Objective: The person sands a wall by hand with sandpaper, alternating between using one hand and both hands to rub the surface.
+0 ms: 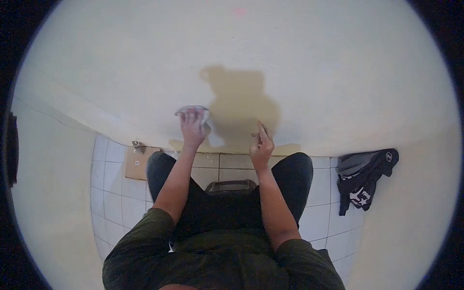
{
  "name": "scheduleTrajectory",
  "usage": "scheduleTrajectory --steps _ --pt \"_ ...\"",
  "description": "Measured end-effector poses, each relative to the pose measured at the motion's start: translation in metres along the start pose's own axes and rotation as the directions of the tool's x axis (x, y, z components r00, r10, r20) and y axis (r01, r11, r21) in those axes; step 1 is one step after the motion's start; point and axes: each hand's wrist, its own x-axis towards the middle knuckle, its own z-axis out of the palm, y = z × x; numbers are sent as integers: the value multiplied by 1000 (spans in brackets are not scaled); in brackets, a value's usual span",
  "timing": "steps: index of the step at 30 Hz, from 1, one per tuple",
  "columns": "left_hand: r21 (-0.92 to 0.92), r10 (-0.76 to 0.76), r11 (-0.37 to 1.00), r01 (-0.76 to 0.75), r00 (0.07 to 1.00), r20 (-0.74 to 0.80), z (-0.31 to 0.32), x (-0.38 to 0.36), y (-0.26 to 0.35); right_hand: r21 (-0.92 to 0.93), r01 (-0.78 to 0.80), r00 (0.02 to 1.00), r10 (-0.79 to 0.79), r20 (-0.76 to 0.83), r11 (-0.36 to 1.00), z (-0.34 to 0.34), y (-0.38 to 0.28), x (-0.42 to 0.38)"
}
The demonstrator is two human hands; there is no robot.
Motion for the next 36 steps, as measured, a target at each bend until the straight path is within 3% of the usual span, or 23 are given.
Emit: scheduleTrajectory --steps 1,2,3,6,7,8,9,12,13,14,16,18,21,22,24,26,28,31,32,33,34,35,36 --pt "-185 -130 980 67 928 -350 9 2 -8 10 -18 1000 18 23 1000 3 -3 -3" --pt "-370 -297 927 62 723 -624 19 10 -17 19 -38 998 37 45 999 7 -7 -6" --pt "-521 -466 853 -18 421 -778 26 20 -27 29 -58 997 56 61 998 10 -9 -8" --pt "-622 -576 766 -164 253 -777 18 33 -42 45 -15 990 8 144 999 18 -5 -19" --pt "-426 -324 900 -88 517 -792 5 25 -32 57 -29 987 20 158 998 21 -8 -20" --pt "-192 -68 978 -82 743 -666 -6 13 -17 69 -43 984 30 175 997 25 -10 -19" --pt "41 151 988 -147 894 -422 -12 6 -11 81 -53 981 37 192 995 29 -12 -17" --pt "146 242 969 -200 891 -385 2 2 -58 87 -60 979 41 200 994 41 -17 -14" --pt "-134 15 982 -134 761 -649 -2 12 -56 69 -53 977 37 211 996 39 -17 -14" --pt "-410 -266 901 -145 562 -783 -6 23 -53 52 -47 975 35 220 998 35 -17 -17" --pt "-497 -373 841 -215 436 -819 -6 29 -53 38 -39 976 30 217 999 33 -12 -18" --pt "-210 -23 955 -209 653 -757 -5 18 -53 45 -43 980 34 196 998 30 -7 -22" --pt "132 325 945 -298 883 -339 8 2 -35 29 -54 982 48 185 998 27 1 -19" --pt "123 322 946 -299 857 -402 13 3 -48 34 -43 985 36 168 999 26 0 -17" --pt "-294 -108 943 -154 694 -711 25 18 -53 44 -22 991 17 131 999 25 0 -14" --pt "-532 -419 840 -102 499 -758 23 24 -57 48 37 994 -41 100 998 23 7 -16" --pt "-600 -546 799 -42 370 -752 2 27 -64 40 44 994 -48 98 998 17 9 -15" --pt "-589 -432 744 -314 447 -784 6 35 -36 26 -24 990 20 138 999 9 -4 -12" --pt "-311 -150 927 -211 551 -821 -1 28 -36 29 -43 987 38 156 999 10 -9 -8" --pt "27 121 988 -150 660 -741 -10 17 -42 34 -58 984 51 172 998 12 -13 -4" --pt "370 338 919 -139 760 -555 -15 13 -48 36 -64 977 56 205 997 14 -16 -2" --pt "64 133 990 -123 700 -701 -15 17 -50 36 -73 970 62 237 997 17 -20 0" --pt "-250 -110 959 -135 634 -766 -15 23 -52 36 -83 960 70 270 996 18 -21 -1"
